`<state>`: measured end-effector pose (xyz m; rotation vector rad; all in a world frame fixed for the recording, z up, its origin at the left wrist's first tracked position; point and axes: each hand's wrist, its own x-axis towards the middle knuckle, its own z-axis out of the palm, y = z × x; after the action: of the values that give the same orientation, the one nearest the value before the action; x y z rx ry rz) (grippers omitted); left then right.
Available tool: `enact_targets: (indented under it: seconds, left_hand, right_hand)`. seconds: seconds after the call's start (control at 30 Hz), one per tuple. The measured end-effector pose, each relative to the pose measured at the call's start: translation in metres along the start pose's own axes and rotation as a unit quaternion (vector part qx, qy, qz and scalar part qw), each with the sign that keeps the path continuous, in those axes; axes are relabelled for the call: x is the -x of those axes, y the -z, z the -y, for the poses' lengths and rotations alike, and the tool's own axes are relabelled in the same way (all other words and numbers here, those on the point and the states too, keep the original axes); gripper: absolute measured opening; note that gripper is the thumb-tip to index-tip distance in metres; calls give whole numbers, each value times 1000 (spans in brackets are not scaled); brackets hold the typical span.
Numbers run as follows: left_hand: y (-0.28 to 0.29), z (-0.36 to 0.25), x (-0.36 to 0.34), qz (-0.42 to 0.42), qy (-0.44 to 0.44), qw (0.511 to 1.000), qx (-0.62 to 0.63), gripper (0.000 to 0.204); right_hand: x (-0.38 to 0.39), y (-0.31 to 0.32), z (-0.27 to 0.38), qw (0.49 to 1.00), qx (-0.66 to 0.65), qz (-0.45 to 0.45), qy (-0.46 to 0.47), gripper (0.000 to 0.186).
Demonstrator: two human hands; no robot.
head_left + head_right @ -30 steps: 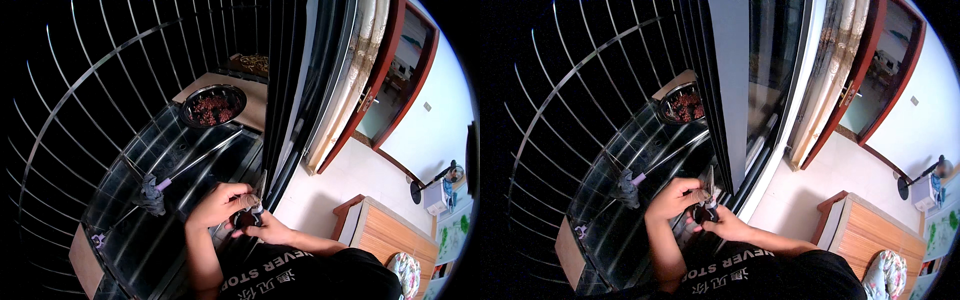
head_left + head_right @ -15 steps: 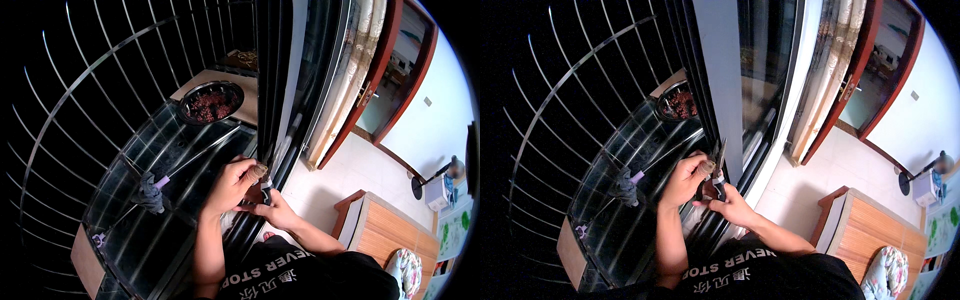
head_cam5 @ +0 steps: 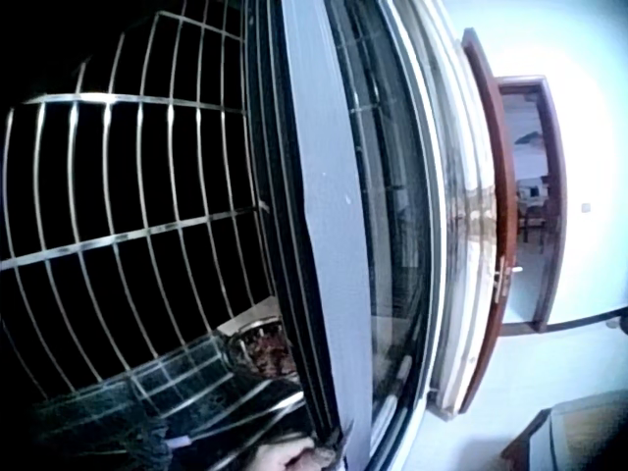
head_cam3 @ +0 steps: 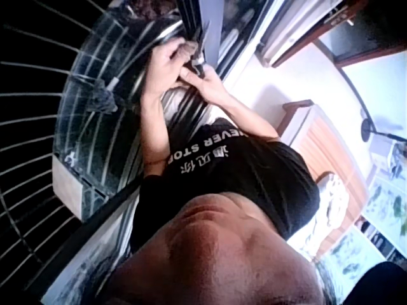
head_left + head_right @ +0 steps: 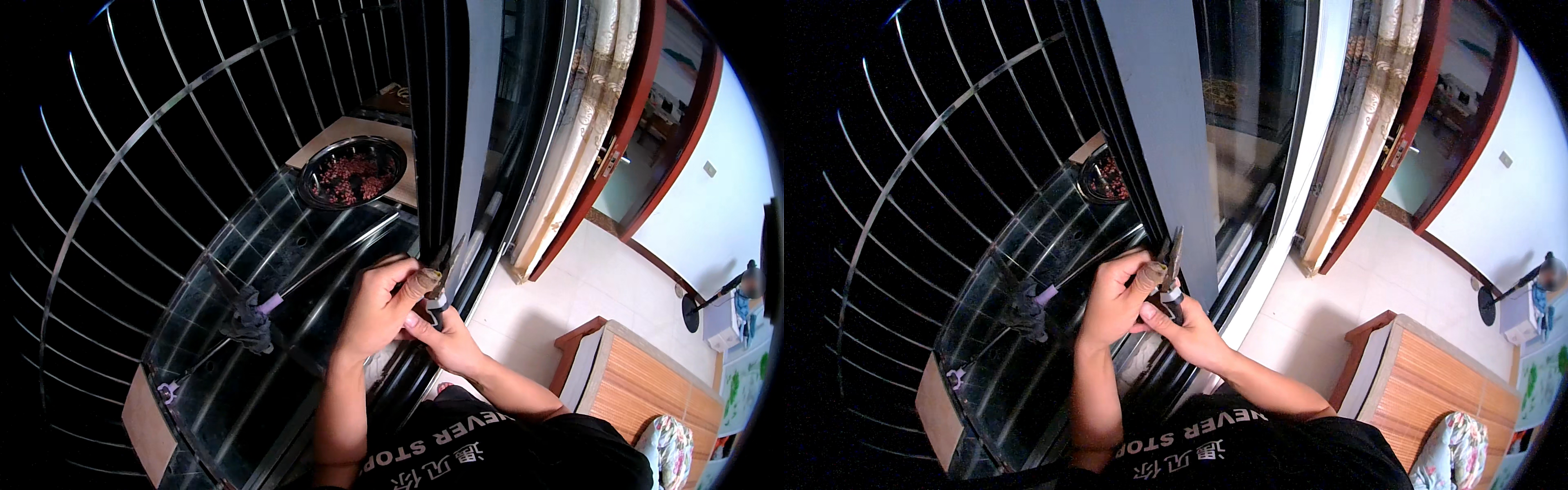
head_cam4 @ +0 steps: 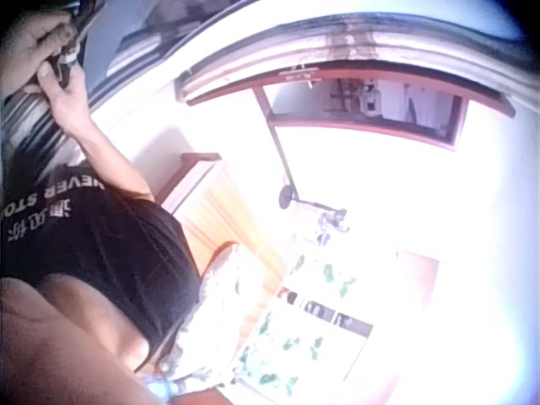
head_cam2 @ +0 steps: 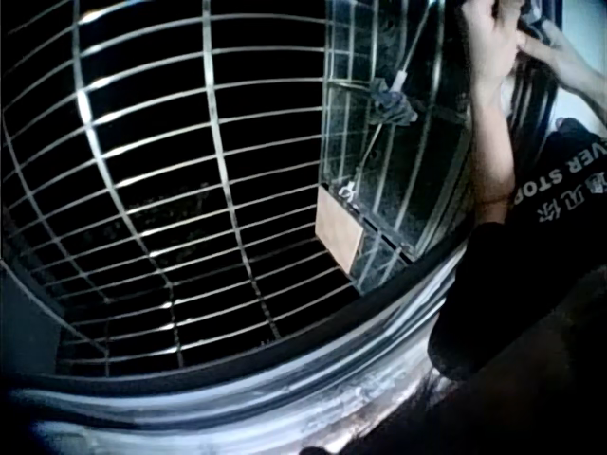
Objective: The person uses pliers to pull and adjust a rubber sealing strip on the frame of a sliding glass door. They move between a balcony and an indoor living area, using their hands and pliers to press the seal into the track of the door frame.
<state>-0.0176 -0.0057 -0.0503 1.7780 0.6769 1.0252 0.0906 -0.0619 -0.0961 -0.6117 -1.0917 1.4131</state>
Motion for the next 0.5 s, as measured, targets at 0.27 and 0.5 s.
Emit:
enact_targets:
  seconds: [0.27,0.5]
  left_hand:
    - [-4,-16,0,-32,17,999,-32,25]
    - [-10,-28,2,-98,137,986,-6,28]
  right_hand:
    - [-3,8,-1,1000,-17,3,-19,27]
    - [-4,7,-5,999,-40,3,19,25]
